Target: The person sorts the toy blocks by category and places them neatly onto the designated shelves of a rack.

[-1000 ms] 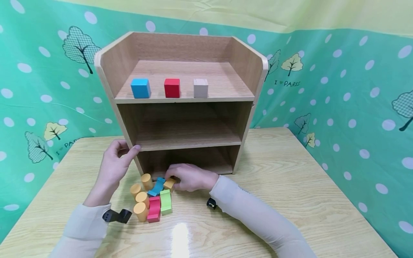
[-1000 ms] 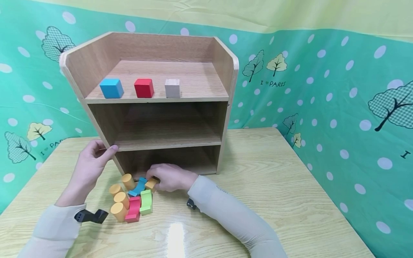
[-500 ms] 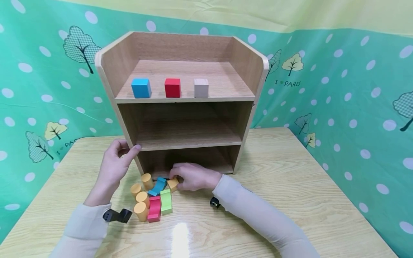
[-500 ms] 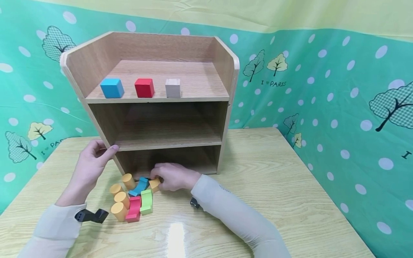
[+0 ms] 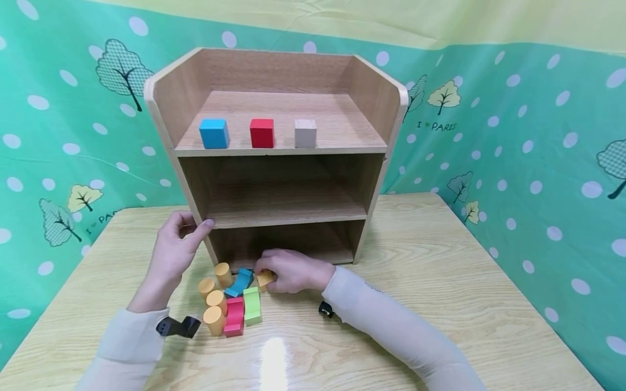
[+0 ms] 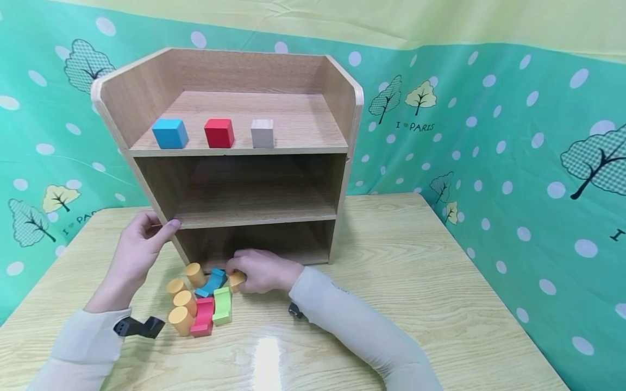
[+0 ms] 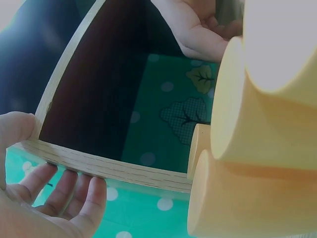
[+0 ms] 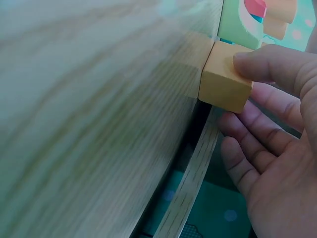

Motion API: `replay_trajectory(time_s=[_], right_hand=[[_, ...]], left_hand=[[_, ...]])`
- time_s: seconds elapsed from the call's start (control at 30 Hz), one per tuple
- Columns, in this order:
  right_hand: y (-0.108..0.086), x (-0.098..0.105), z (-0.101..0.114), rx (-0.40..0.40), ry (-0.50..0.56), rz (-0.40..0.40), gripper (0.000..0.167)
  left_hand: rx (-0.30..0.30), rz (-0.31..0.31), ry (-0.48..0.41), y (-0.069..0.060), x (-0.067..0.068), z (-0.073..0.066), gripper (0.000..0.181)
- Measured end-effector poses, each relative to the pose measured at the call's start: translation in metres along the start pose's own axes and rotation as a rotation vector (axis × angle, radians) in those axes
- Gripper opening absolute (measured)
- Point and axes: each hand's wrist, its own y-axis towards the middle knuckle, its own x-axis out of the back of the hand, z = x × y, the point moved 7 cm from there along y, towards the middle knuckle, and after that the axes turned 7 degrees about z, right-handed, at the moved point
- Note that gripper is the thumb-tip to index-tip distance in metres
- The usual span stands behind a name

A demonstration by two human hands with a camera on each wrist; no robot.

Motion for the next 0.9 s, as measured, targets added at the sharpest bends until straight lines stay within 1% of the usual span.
replay_trajectory(time_s=[0.2, 0.33, 0.53, 0.9], right_hand=[[-0.0058, -0.0001, -0.0020, -0.011, 0.041, 0.007, 0.032], [-0.0074, -0.0012, -0.0026, 0.000, 0.046, 0.005, 0.034], [-0.0086, -0.0044, -0.0038, -0.009, 0.045, 0.022, 0.036], [-0.0094, -0.0052, -0.0048, 0.004, 0.055, 0.014, 0.036]], left_hand=[[-0.003, -0.003, 0.005, 0.0003, 0.0001, -0.0012, 0.046], [-0.001, 0.004, 0.011, 0.0002, -0.0002, -0.0010, 0.047], [0.007, 0.009, 0.018, 0.0000, -0.0007, 0.0000, 0.048], [0.011, 0.006, 0.018, 0.0003, -0.0009, 0.0007, 0.047]])
